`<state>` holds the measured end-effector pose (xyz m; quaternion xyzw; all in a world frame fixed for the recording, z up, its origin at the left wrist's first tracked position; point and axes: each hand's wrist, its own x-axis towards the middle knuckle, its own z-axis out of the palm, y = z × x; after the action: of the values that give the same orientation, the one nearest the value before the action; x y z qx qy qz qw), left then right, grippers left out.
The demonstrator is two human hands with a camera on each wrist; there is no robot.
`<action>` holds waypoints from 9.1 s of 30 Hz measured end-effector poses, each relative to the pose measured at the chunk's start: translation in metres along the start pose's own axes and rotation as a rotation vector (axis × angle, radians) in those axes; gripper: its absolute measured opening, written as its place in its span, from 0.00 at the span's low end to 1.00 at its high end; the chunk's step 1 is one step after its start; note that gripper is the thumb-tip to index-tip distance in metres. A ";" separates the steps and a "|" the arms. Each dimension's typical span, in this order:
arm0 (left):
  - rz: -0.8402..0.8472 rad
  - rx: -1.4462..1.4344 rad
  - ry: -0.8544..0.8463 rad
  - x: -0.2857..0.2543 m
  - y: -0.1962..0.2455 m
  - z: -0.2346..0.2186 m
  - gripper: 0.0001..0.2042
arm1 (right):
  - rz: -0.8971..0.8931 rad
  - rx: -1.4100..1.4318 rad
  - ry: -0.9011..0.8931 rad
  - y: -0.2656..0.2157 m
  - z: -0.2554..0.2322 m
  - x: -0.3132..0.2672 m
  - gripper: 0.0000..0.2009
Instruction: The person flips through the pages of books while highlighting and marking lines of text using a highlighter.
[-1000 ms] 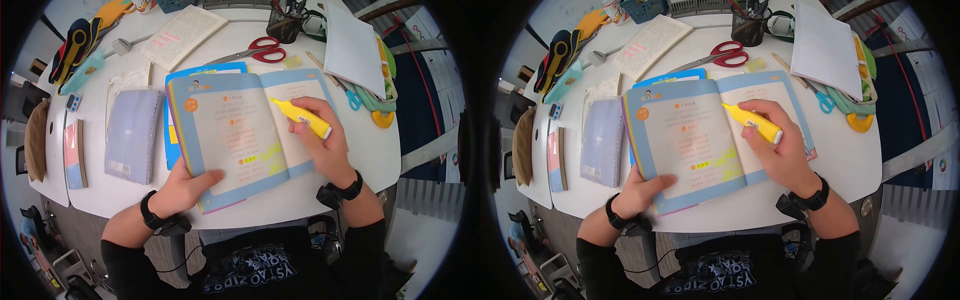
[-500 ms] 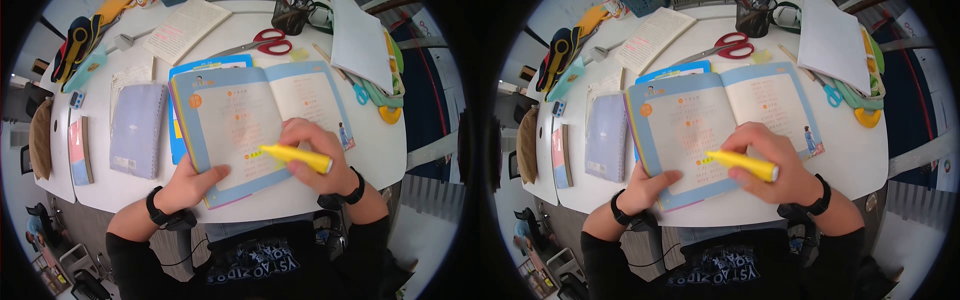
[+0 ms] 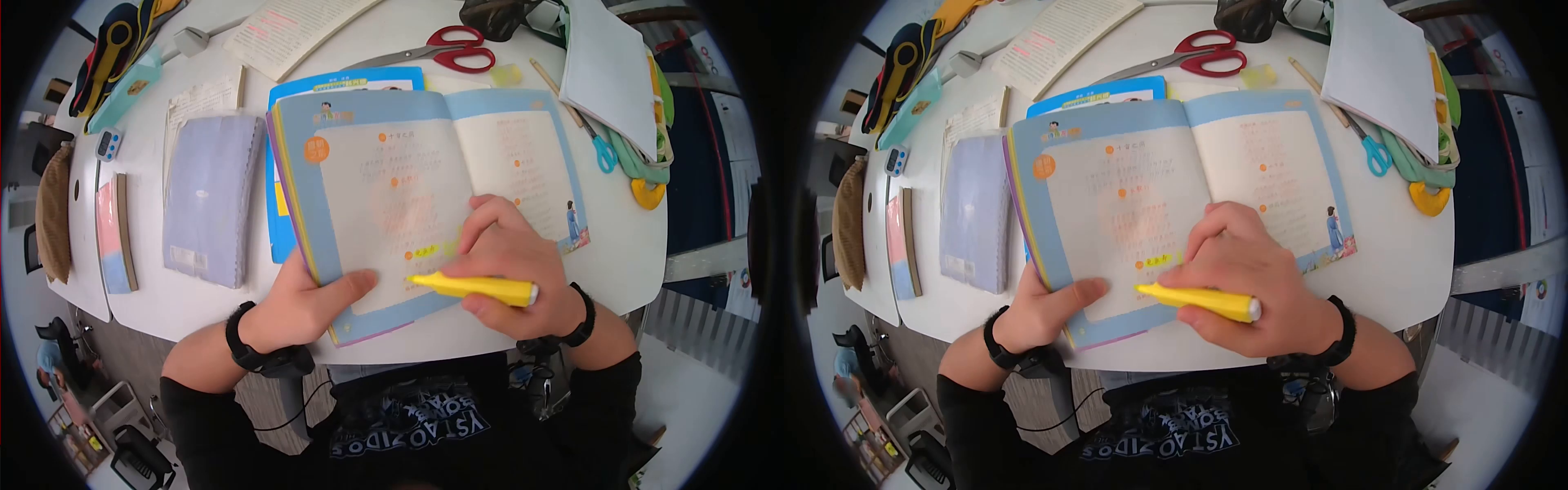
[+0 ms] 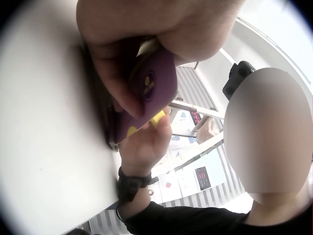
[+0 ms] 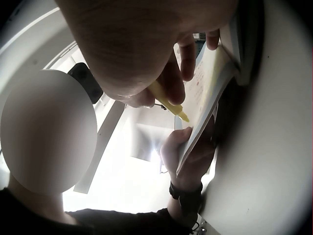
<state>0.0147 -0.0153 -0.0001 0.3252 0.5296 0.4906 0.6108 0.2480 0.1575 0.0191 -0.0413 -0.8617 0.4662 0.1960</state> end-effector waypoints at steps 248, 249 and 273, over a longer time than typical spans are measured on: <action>-0.091 -0.079 0.051 0.001 0.015 -0.012 0.21 | 0.388 -0.309 0.486 0.054 -0.065 -0.013 0.14; -0.093 -0.061 0.048 0.003 0.015 -0.012 0.21 | 0.274 -0.418 0.471 0.058 -0.064 -0.013 0.12; -0.029 -0.070 0.090 0.002 0.014 -0.008 0.21 | 0.223 -0.515 0.600 0.043 -0.069 -0.010 0.15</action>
<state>0.0033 -0.0104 0.0101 0.2737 0.5439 0.5140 0.6043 0.2786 0.2335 0.0144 -0.3165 -0.8449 0.2210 0.3703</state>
